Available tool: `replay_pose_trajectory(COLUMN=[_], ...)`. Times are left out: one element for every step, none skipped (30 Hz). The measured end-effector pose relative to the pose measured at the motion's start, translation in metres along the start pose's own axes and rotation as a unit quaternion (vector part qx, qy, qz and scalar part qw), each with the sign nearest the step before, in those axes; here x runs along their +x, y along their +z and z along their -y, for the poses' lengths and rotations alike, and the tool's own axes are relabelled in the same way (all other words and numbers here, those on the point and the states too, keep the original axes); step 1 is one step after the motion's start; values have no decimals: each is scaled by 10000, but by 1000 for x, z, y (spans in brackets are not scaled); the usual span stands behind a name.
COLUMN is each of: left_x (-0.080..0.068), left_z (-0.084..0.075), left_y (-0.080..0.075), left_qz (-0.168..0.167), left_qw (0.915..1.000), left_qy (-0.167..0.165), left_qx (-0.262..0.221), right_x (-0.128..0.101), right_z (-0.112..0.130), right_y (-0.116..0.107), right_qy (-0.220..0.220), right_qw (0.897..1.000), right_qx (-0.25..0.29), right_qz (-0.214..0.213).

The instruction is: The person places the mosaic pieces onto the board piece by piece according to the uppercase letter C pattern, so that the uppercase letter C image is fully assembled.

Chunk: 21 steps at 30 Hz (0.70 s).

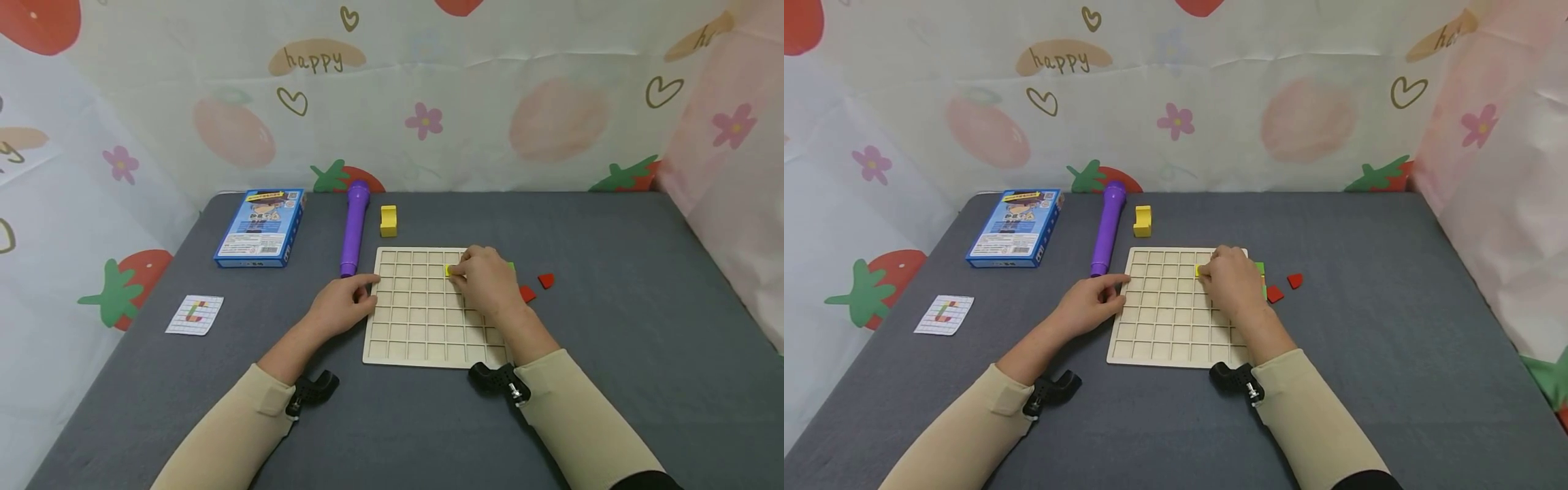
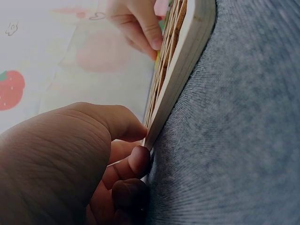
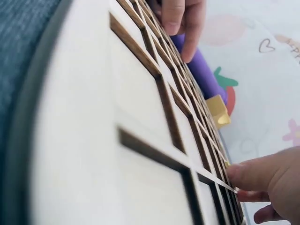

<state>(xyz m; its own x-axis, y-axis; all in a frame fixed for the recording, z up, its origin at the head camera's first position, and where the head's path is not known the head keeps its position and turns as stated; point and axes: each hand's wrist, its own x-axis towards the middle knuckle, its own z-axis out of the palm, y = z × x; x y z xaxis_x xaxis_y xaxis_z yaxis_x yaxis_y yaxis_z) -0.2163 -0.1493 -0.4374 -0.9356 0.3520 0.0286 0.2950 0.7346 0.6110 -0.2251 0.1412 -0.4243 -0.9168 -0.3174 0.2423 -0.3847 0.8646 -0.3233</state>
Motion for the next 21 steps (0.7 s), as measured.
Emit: replay_pose_trajectory(left_x=[0, 0, 0, -1, -1, -1, -1, -1, -1, -1, -1, -1, -1, -1, -1, -1, -1, -1, -1, -2, -2], left_z=[0, 0, 0, 0, 1, 1, 1, 1, 1, 1, 1, 1, 1, 1, 0, 0, 0, -1, -1, -1, -1], left_y=[0, 0, 0, 1, 1, 1, 1, 1, 1, 1, 1, 1, 1, 1, 1, 1, 1, 1, 0, 0, 0], left_qz=[-3, -3, -6, -8, -7, -10, -7, -2, 4, 10, 11, 13, 19, 20, 20, 16, 11, 10, 7, 6, 3], left_qw=[10000, 10000, 10000, 10000, 10000, 10000, 10000, 10000, 10000, 10000, 10000, 10000, 10000, 10000, 10000, 10000, 10000, 10000, 10000, 10000, 10000], left_qy=[0, -2, 2, 2, 3, 0, -3, -9, -9, -13, -12, -12, -6, -1, 10, 21, 28, 36, 49, 52, 58], left_qx=[-6, -11, -19, -29, -38, -46, -46, -43, -40, -31, -31, -30, -31, -37, -47, -51, -58, -60, -56, -63, -59], right_x=[0, 0, 0, 0, 0, 1, 1, 1, 1, 1, 1, 0, 0, 0, -1, -1, -2, -2, -3, -4, -4], right_z=[0, 1, 1, 2, 2, 2, 2, 1, 0, -1, -3, -5, -8, -11, -14, -17, -20, -24, -28, -32, -36], right_y=[-1, -3, -4, -7, -10, -13, -16, -20, -23, -27, -32, -35, -39, -43, -47, -50, -53, -55, -57, -59, -61], right_qy=[-41, -64, -73, -50, -21, 10, 58, 120, 180, 242, 288, 347, 416, 494, 574, 658, 744, 829, 897, 945, 991], right_qw=[10000, 9999, 9997, 9995, 9992, 9989, 9986, 9982, 9978, 9974, 9969, 9964, 9956, 9944, 9932, 9919, 9906, 9893, 9881, 9875, 9871], right_qx=[-13, -2, 48, 92, 163, 244, 320, 409, 502, 580, 659, 716, 797, 894, 979, 1053, 1112, 1169, 1211, 1223, 1221], right_qz=[62, 141, 211, 288, 352, 392, 415, 416, 394, 361, 323, 288, 269, 264, 258, 264, 277, 290, 297, 305, 309])
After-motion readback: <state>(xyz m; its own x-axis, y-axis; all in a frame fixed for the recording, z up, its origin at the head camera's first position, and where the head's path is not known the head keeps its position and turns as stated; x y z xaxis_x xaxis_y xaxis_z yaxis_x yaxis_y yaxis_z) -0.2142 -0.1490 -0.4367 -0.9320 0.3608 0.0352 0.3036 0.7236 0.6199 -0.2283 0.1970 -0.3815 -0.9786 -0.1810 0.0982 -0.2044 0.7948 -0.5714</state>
